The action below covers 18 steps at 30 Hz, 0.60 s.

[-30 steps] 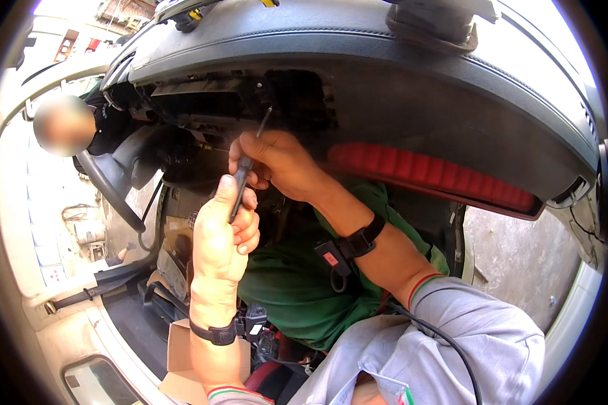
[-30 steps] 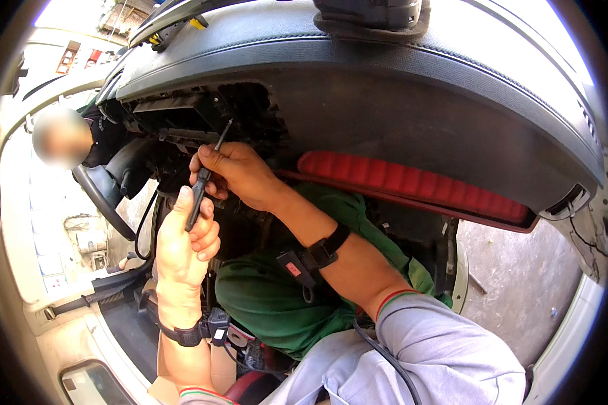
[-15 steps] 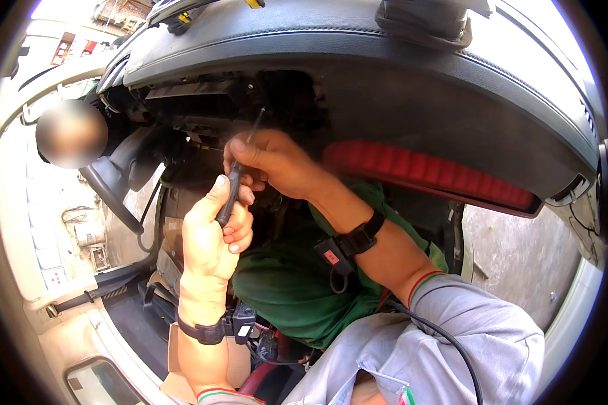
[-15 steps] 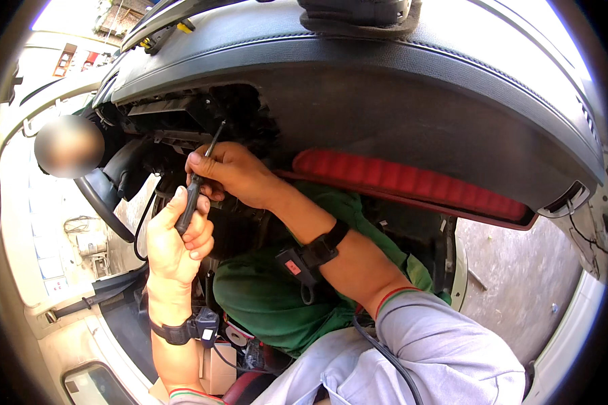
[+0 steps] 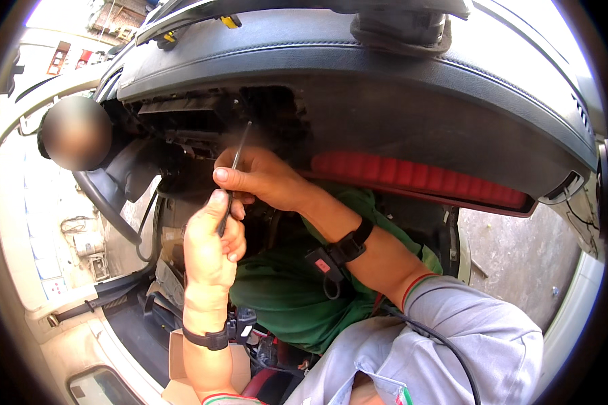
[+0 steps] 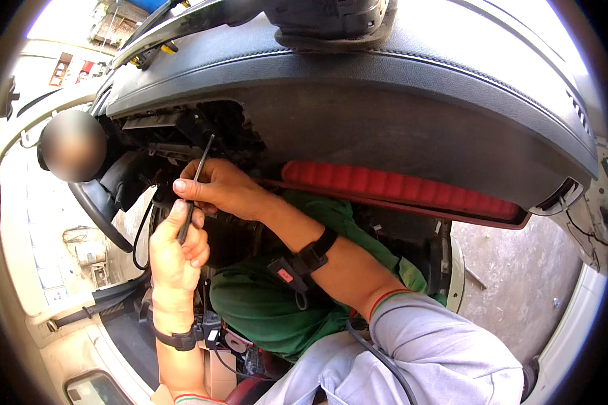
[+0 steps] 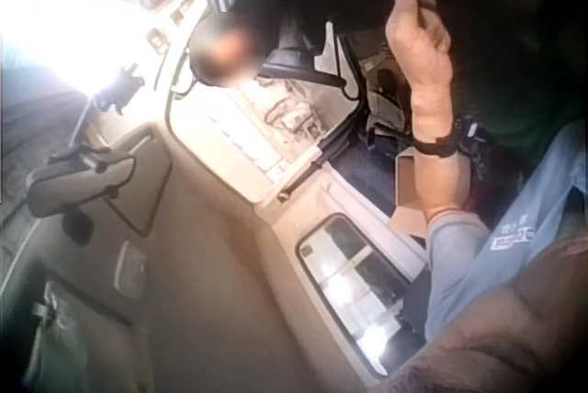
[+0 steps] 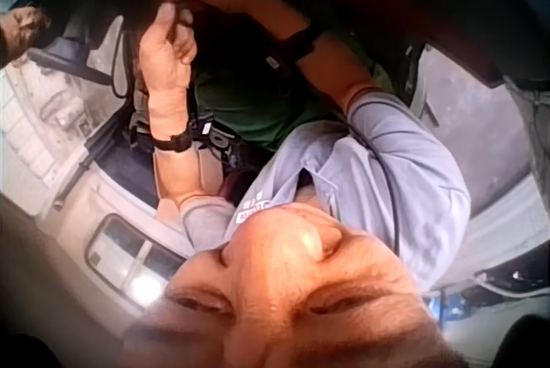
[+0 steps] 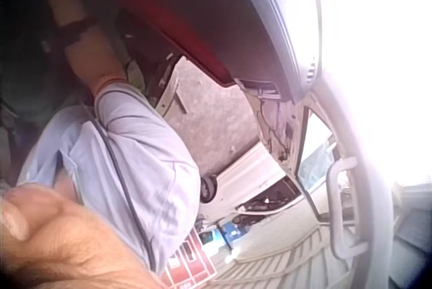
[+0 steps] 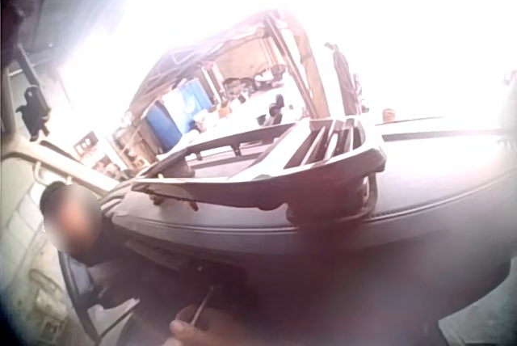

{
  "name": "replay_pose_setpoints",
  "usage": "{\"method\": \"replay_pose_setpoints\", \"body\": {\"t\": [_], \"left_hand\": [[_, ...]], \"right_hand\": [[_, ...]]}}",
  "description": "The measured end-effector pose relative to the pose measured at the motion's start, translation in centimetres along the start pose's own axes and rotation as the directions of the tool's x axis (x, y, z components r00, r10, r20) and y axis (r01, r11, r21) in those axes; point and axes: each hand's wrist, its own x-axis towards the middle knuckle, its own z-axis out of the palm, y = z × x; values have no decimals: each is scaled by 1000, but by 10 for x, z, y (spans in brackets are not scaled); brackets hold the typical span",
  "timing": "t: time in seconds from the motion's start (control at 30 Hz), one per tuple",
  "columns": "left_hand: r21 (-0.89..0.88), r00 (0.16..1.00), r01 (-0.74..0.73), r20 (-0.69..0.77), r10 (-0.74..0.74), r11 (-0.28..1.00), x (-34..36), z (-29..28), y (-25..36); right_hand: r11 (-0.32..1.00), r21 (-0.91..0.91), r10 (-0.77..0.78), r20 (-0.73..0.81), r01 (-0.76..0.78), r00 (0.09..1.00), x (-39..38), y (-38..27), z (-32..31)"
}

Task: The person installs a trim component into the vehicle dashboard by hand and سپس uses a screwdriver to tighten a fastener inside the dash assembly.

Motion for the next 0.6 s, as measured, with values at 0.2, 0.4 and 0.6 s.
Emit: {"method": "replay_pose_setpoints", "body": {"t": [0.2, 0.4, 0.6], "left_hand": [[483, 816, -460, -101, 569, 745, 4, 9, -24], [-494, 940, 327, 258, -224, 805, 2, -5, -3], [940, 748, -264, 58, 661, 217, 6, 6, -15]], "right_hand": [[998, -60, -3, 2, 4, 1000, 0, 1, -3], [1000, -9, 4, -26, -4, 1000, -1, 1, 0], [997, -70, 10, -20, -11, 1000, -1, 3, 0]]}}
